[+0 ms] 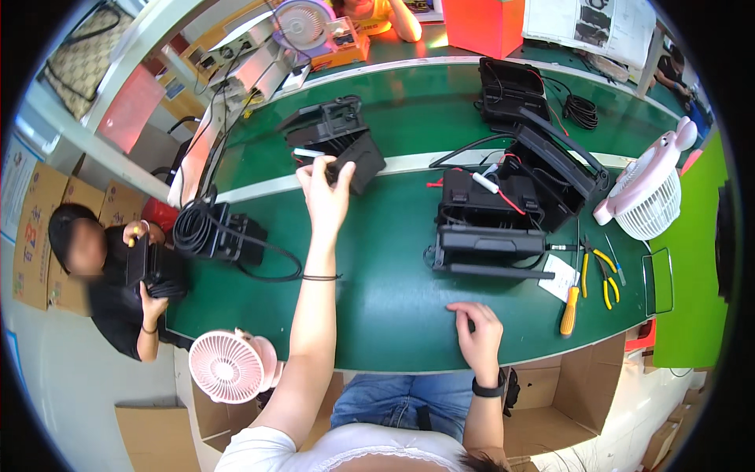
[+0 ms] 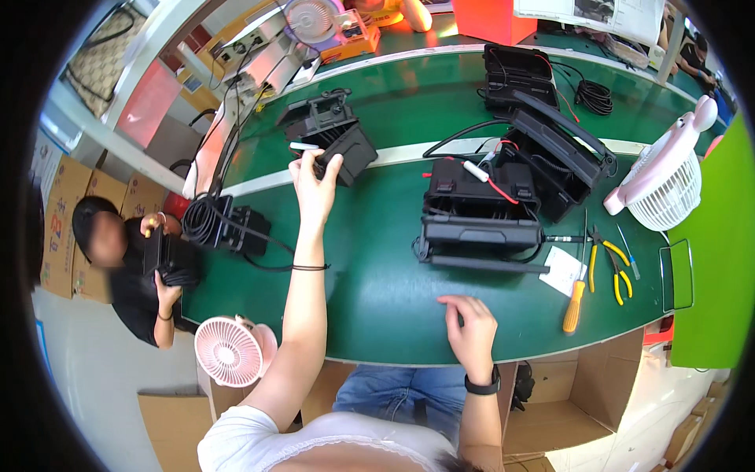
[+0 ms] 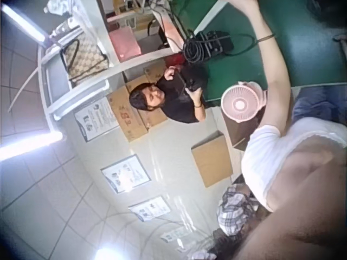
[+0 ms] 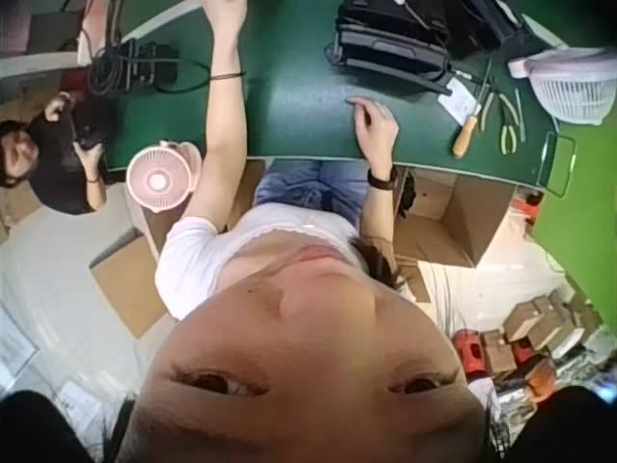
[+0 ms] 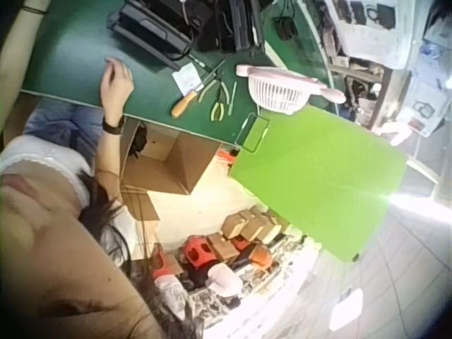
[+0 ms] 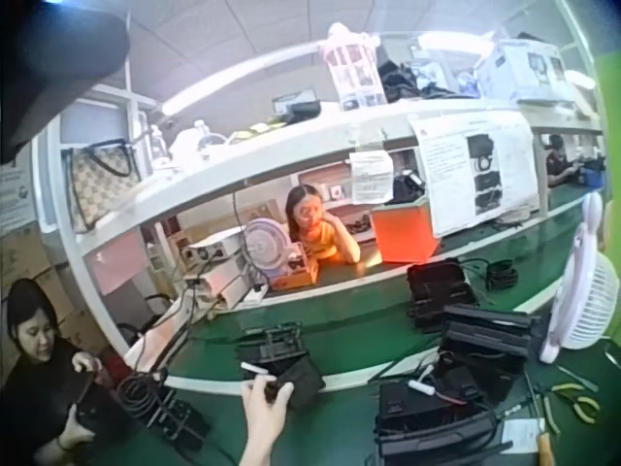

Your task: Assembling and inspecting small solar panel battery boxes on a workshop workbench.

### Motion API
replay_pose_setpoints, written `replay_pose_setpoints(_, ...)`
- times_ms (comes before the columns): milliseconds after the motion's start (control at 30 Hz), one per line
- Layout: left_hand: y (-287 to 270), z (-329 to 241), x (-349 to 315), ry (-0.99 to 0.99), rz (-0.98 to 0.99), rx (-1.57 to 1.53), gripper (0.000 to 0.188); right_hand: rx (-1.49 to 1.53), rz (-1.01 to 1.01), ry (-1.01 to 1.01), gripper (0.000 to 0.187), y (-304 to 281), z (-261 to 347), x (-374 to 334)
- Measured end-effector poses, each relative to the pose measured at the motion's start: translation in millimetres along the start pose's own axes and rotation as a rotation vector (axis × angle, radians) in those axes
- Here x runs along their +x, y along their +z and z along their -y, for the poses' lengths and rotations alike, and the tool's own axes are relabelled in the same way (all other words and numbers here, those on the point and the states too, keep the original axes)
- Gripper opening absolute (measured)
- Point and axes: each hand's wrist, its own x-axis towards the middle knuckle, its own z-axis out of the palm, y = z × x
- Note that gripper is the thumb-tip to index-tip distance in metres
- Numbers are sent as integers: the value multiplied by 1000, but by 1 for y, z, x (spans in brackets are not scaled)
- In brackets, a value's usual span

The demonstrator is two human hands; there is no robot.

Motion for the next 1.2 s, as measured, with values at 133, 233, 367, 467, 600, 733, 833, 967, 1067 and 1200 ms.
replay_pose_setpoints(133,-47,-37,-53,15,63,6,37,115,-63,-36,17,3,3,-3)
replay_pose_setpoints(233,-68,-43,-98,122,111,57,33,191,-17,-4,22,6,26,-19)
replay_pose_setpoints(367,-84,-68,-167,126,124,70,31,376,55,-34,58,19,48,-47)
replay_pose_setpoints(467,-104,-98,-221,142,192,151,26,472,100,-25,77,37,43,-69)
replay_pose_setpoints(600,-142,-116,-259,602,352,153,38,648,-51,162,76,42,57,-96)
replay_pose_setpoints(733,-173,-86,-246,848,282,-63,28,424,-95,84,63,51,26,-102)
replay_pose_setpoints(833,-193,-55,-236,944,-54,235,31,661,-44,172,62,42,53,-79)
replay_pose_setpoints(967,-201,-40,-204,800,85,313,42,676,-62,108,60,53,45,-69)
replay_pose_setpoints(1067,-198,-40,-185,721,122,249,41,742,-72,136,58,62,41,-72)
replay_pose_setpoints(1200,-192,-51,-147,578,249,124,42,701,-114,206,58,63,29,-78)
